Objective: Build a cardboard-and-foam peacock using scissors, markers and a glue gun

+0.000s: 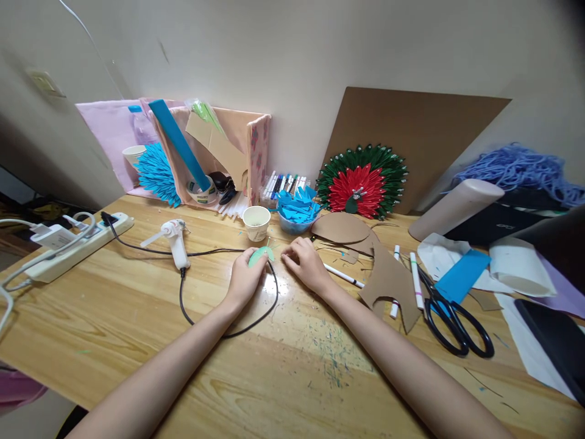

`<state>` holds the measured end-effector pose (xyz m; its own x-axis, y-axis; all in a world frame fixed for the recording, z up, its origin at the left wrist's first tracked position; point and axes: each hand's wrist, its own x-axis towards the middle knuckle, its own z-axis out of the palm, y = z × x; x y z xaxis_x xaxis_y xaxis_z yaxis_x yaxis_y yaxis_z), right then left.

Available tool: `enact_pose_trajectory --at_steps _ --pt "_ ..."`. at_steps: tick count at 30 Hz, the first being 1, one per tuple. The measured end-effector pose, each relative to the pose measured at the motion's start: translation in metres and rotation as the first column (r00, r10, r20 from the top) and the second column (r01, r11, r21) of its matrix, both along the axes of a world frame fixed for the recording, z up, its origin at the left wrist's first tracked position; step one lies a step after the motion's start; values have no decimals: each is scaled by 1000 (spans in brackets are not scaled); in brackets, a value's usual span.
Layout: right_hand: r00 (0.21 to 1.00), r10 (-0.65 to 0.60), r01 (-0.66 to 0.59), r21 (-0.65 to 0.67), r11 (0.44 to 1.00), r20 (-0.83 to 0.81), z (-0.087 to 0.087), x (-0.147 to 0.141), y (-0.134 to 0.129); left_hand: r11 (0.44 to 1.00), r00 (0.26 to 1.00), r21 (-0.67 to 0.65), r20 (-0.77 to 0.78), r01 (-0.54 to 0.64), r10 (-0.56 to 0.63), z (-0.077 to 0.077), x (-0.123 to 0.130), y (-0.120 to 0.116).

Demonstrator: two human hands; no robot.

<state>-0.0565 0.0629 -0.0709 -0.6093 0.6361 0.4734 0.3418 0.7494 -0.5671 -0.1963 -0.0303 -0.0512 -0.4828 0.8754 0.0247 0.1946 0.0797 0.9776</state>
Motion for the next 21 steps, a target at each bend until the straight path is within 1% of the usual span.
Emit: enact_pose_trajectory --at_steps 4,7,13,21 --pt "980 -101 89 -76 993 -174 3 4 2 1000 1000 0 13 19 -19 1 0 0" --pt "966 -112 94 -86 992 -235 5 6 1 1000 999 6 -25 30 -30 -1 1 0" --pt "972 -57 46 -55 997 -227 6 6 -1 998 997 -3 -44 62 -62 -6 3 -1" --pt "978 -40 35 -28 999 -205 6 6 -3 998 995 -11 -80 61 -62 -4 5 -2"
